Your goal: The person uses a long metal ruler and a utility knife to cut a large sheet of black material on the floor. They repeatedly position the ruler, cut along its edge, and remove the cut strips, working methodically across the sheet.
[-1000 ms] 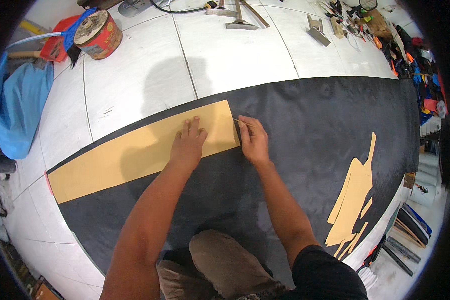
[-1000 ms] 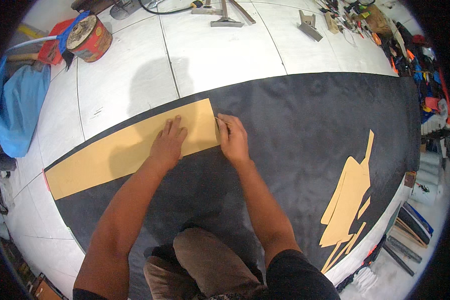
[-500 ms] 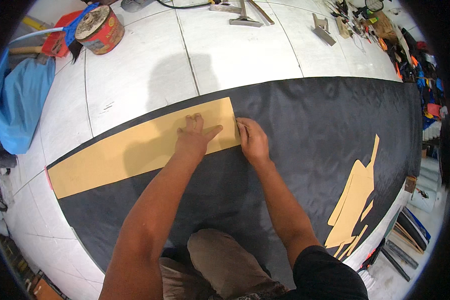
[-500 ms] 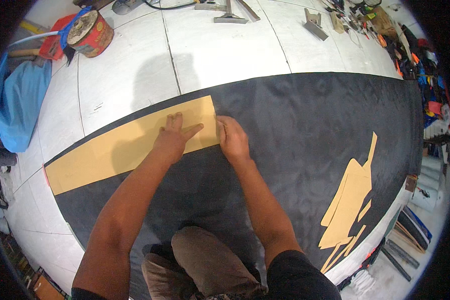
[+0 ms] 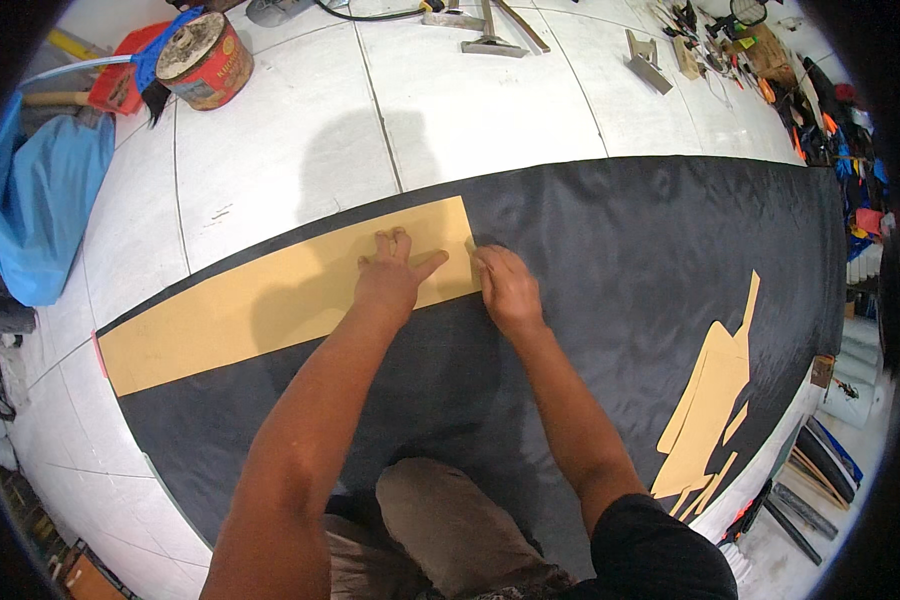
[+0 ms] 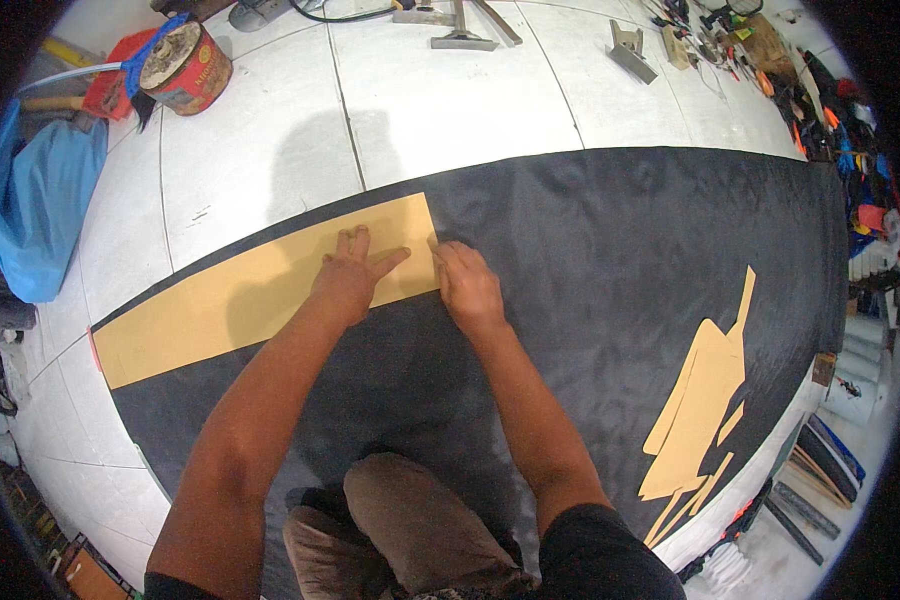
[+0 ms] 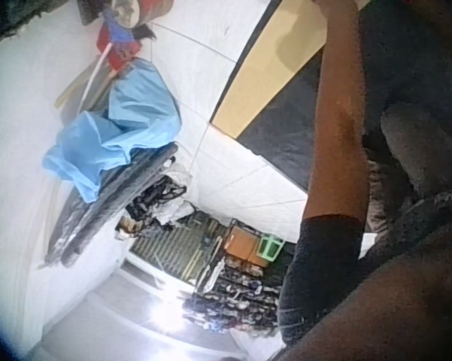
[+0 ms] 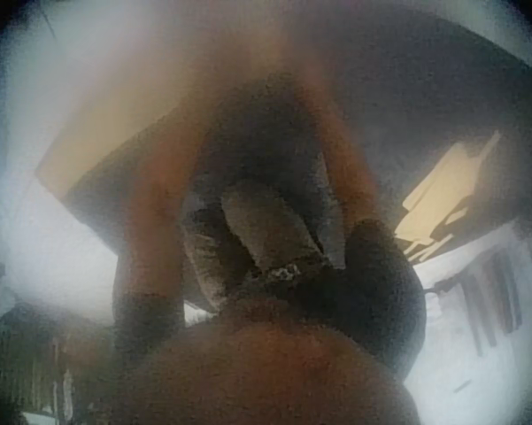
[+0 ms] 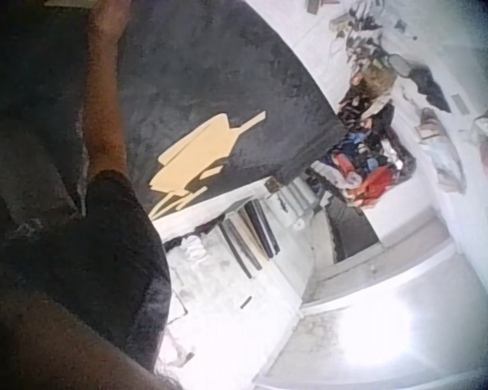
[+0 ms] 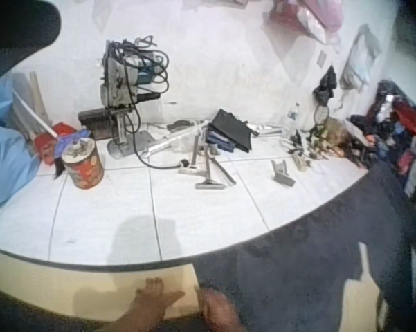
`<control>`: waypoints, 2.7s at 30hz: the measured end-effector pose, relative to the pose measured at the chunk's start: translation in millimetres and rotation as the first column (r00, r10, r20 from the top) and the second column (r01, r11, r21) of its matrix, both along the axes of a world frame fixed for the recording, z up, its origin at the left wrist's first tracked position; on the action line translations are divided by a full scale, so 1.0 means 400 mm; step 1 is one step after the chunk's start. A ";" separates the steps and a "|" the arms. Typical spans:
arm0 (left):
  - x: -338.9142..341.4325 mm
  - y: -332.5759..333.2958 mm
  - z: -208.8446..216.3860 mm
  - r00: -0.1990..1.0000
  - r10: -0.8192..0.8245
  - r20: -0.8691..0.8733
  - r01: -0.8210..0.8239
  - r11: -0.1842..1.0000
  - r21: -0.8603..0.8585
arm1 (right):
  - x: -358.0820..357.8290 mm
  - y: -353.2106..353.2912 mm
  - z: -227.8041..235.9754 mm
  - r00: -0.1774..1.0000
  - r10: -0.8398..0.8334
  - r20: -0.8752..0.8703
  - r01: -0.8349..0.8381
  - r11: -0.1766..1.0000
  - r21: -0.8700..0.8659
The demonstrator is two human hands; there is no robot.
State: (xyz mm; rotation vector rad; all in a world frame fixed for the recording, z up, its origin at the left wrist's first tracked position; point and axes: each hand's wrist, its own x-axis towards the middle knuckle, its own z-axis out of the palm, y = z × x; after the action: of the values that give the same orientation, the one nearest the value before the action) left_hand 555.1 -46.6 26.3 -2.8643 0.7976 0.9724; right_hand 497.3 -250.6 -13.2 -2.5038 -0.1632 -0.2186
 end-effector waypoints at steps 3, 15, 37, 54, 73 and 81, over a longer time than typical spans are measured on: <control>0.003 -0.005 0.021 1.000 0.001 -0.027 -0.002 0.999 -0.034 | -0.031 -0.017 0.027 0.996 -0.049 0.073 0.043 0.995 0.087; -0.262 0.348 -0.014 0.739 0.669 0.080 -0.431 0.561 -0.707 | -0.309 0.383 0.091 0.947 0.300 -0.119 -0.294 0.954 0.059; -1.204 1.257 -0.192 -0.355 0.789 0.501 -0.923 -0.211 -0.322 | -0.430 0.872 0.005 0.667 0.694 -0.273 -0.745 0.628 -0.225; -1.116 0.999 -0.143 -0.199 0.892 0.407 -0.964 -0.102 -0.247 | -0.431 0.945 0.011 0.664 0.708 -0.240 -0.748 0.633 -0.200; -1.164 1.010 -0.106 0.190 0.861 0.472 -0.740 0.441 -0.507 | -0.630 1.119 0.009 0.697 0.716 -0.030 -0.687 0.655 -0.315; -1.211 0.778 -0.088 0.848 0.525 0.074 -0.341 0.647 -0.682 | -0.988 0.454 0.034 0.855 0.488 -0.174 -0.506 0.715 -0.482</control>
State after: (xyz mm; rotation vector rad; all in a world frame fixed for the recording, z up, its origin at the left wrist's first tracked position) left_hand 70.9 264.6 -9.0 -3.8170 0.4698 0.2907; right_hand 102.1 -68.9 0.5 -2.8594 -0.9953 0.1164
